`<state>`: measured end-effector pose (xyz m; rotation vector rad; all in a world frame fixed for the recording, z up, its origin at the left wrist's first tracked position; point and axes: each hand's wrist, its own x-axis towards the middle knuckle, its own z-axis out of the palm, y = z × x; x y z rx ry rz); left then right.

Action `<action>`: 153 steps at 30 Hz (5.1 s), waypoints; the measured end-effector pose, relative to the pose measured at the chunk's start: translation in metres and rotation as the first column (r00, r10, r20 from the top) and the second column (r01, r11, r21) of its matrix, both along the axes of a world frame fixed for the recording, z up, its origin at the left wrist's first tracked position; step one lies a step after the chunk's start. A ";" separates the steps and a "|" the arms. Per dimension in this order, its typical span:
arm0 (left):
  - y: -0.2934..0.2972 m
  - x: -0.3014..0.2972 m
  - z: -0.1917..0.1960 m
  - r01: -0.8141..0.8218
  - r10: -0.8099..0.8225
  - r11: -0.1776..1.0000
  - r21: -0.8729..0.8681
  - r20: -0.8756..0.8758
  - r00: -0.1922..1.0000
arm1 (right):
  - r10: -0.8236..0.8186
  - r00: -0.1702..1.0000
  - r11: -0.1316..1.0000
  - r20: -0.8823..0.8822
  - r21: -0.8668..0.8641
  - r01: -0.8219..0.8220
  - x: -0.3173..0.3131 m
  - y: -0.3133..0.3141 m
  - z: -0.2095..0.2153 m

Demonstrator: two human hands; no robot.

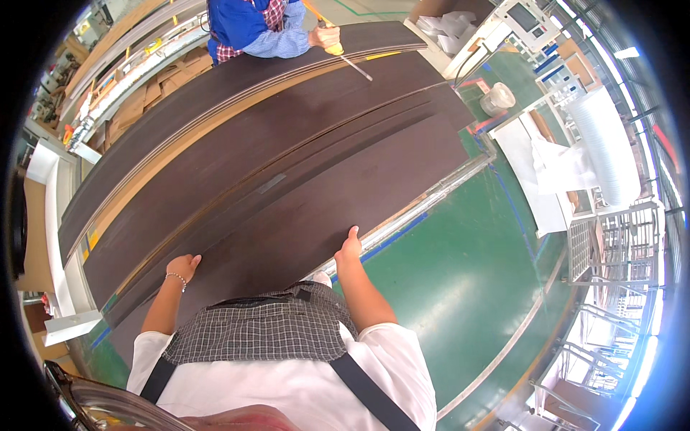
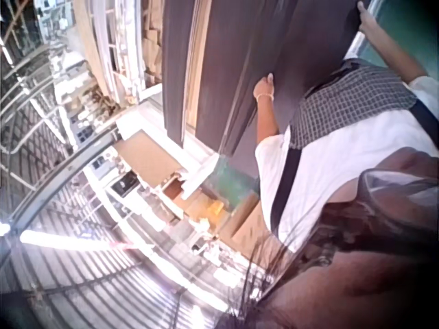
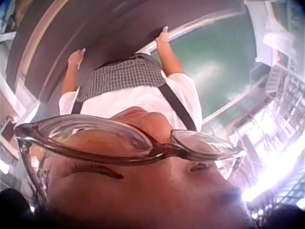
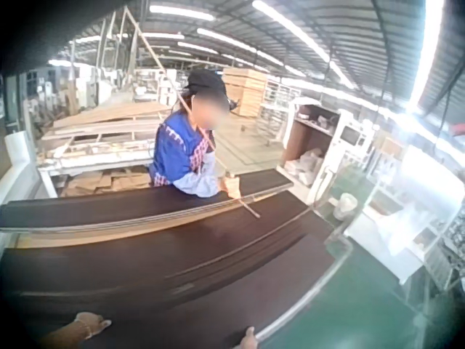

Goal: The person cleans dark-colored boards by hand with a cloth, uses a blade to scrape the edges, and sprays the surfaces with an air nozzle.

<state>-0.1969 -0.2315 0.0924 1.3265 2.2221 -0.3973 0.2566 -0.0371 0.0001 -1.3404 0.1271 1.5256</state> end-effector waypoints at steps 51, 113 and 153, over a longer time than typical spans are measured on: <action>0.078 0.237 0.030 -0.296 0.295 0.909 0.293 0.049 0.954 | 0.762 0.630 0.587 0.153 0.250 -0.770 -0.053 0.301 0.154; 0.103 0.247 -0.026 -0.555 0.559 0.769 0.318 0.088 0.825 | 0.244 -0.295 -0.451 0.924 -0.161 -0.878 -0.044 0.092 0.061; 0.164 0.313 0.045 -0.746 0.277 0.648 0.155 0.864 0.420 | 0.850 0.126 -0.053 0.512 0.321 -0.946 -0.002 0.106 0.082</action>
